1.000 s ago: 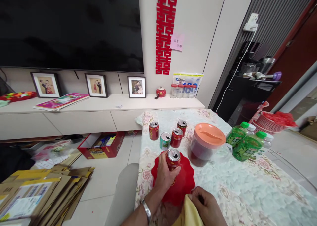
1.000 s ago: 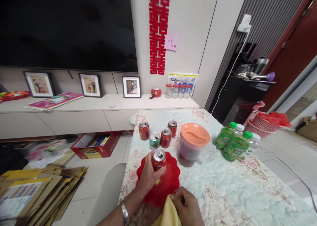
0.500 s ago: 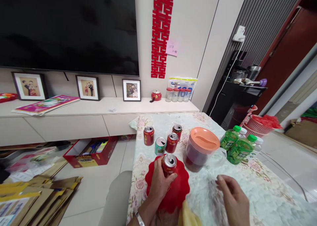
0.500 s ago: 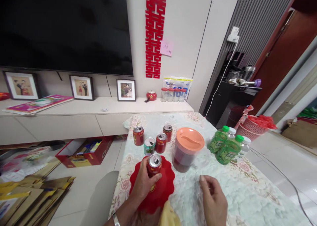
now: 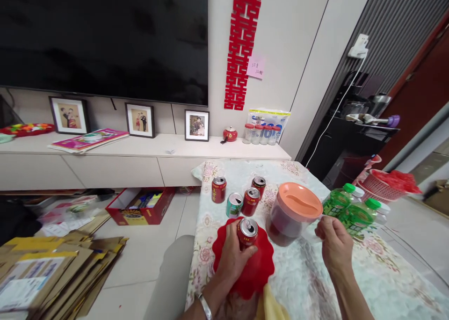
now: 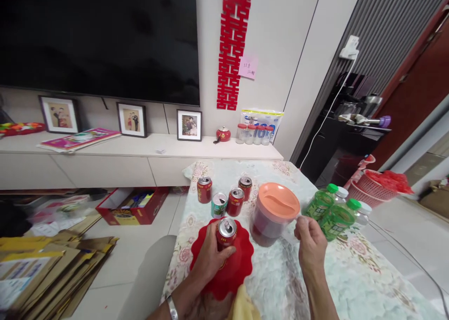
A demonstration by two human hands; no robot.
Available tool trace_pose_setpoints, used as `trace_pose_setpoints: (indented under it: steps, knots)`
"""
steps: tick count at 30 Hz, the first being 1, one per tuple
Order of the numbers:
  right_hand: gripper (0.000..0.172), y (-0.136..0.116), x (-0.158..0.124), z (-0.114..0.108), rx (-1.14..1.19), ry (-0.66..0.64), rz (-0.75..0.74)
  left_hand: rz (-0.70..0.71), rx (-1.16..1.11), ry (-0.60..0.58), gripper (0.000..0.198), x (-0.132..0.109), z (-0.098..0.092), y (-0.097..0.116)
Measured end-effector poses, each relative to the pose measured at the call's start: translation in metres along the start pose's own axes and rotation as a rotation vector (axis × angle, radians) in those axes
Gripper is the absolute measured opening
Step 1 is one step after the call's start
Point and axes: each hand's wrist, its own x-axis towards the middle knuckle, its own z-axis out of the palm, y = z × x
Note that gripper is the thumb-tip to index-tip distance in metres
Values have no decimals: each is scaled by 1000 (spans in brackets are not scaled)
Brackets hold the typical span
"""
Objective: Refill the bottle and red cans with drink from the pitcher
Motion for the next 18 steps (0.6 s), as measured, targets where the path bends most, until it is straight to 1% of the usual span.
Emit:
trace_pose_setpoints:
  steps: [4, 7, 11, 14, 18]
  knots:
    - [52, -4, -7, 5, 18, 54, 23, 7, -15, 30, 65, 0, 2, -5]
    - [52, -9, -15, -1, 23, 107, 53, 20, -26, 42, 69, -1, 4, -9]
    - [47, -21, -25, -20, -35, 111, 128, 24, -4, 50, 72, -2, 4, -10]
    - [44, -39, -34, -37, -181, 133, 185, 43, -10, 29, 75, -2, 2, -10]
    - [46, -65, -47, -53, -309, 56, 177, 52, -60, 4, 69, -9, 0, -5]
